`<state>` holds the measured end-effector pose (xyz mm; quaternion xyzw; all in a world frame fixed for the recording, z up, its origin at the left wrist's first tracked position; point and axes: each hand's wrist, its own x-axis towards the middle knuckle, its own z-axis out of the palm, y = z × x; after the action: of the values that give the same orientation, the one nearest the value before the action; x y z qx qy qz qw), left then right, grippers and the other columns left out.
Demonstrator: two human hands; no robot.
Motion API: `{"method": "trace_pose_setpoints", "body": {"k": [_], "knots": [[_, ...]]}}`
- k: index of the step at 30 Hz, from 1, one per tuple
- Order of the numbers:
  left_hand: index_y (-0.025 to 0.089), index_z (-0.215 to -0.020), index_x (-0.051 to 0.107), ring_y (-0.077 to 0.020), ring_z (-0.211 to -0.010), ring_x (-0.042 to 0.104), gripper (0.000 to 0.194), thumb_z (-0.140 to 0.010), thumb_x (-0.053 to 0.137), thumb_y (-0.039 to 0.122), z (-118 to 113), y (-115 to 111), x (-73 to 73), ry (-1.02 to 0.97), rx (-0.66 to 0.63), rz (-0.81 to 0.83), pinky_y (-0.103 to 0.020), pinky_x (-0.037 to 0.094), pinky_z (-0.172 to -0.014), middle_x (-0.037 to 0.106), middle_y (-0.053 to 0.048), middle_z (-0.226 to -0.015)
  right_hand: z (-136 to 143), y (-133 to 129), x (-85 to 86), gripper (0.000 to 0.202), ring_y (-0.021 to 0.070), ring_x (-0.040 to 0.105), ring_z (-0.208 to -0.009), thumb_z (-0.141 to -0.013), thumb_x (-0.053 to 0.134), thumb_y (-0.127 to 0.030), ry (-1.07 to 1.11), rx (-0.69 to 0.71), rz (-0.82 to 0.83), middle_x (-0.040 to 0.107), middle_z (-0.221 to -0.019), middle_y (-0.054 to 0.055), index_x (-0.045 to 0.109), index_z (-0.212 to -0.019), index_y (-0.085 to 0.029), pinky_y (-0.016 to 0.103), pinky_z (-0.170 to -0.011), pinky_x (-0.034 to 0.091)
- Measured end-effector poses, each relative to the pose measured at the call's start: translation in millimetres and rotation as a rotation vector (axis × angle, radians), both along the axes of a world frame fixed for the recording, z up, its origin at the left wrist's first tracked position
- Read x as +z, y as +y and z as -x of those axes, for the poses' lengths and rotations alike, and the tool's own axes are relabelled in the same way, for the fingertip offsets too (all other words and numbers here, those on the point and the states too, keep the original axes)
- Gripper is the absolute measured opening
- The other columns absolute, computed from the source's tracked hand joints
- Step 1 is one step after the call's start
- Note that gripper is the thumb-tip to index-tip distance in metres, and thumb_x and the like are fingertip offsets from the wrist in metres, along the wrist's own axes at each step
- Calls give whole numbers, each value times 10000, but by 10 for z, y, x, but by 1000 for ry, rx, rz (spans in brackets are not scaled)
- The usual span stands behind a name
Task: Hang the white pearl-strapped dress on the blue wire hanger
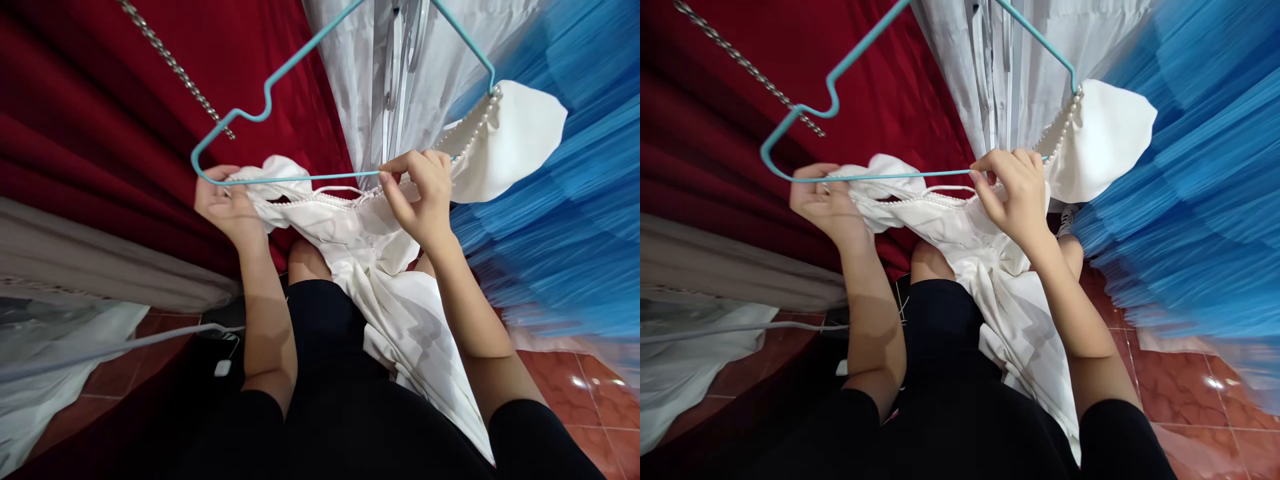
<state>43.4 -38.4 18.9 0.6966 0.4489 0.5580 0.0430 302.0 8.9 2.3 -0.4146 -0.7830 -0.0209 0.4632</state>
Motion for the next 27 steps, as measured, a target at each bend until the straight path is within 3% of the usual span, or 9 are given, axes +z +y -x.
{"method": "trace_pose_setpoints", "body": {"k": [5,10,13,16,19,22,24,27], "knots": [[294,-1112,666,-297,-1225,619,165,-960,675,356,-439,6,-15,154,20,15,-516,536,-1026,682,-21,-1129,88,92,-74,266,224,621,-928,-1069,449,-419,25,-8,24,639,-875,32,651,-1012,-256,531,-1033,467],[292,-1092,639,-285,-1254,602,174,-924,607,262,-648,175,-81,171,164,-319,-532,484,-1122,664,-52,-1266,124,97,-107,266,234,621,-953,-1073,446,-413,50,-19,-17,656,-907,33,652,-1033,-250,539,-1044,456],[286,-1141,654,-277,-1190,629,251,-909,607,201,-763,302,-119,256,155,-172,-502,458,-1118,697,-54,-1255,75,-4,-71,279,223,619,-953,-1082,430,-402,29,-13,-14,693,-962,26,663,-1079,-248,514,-1046,447],[252,-1076,691,-245,-981,664,205,-928,573,170,-847,367,-205,327,69,-9,-469,457,-1054,749,-23,-1046,-11,-142,-24,270,217,621,-956,-1081,441,-384,-19,-2,2,719,-978,16,670,-1103,-244,496,-1051,430],[233,-1073,715,-242,-954,653,216,-926,571,165,-863,326,-259,343,55,5,-462,442,-1045,752,-19,-1015,-71,-267,41,224,219,638,-988,-1067,482,-345,-36,19,-23,741,-1051,7,674,-1147,-260,492,-1049,433],[249,-1191,713,-252,-999,648,296,-939,573,182,-825,272,-221,357,46,-6,-482,421,-1080,747,-22,-1080,-116,-294,147,208,223,673,-1063,-1043,535,-300,-16,116,-72,748,-1132,-2,668,-1203,-295,473,-1038,481],[260,-1250,702,-259,-1019,645,340,-947,562,191,-789,274,-175,375,34,-2,-504,407,-1106,741,-26,-1107,-191,-221,226,224,230,684,-1134,-1016,577,-271,69,134,-183,742,-1183,11,675,-1214,-307,461,-1042,517],[272,-1274,702,-257,-1020,642,371,-972,508,175,-740,319,-142,390,11,8,-520,402,-1119,736,-25,-1127,-418,17,309,330,297,619,-1302,-967,655,-342,189,-51,-473,691,-1324,85,681,-1282,-248,543,-1179,441]]}}
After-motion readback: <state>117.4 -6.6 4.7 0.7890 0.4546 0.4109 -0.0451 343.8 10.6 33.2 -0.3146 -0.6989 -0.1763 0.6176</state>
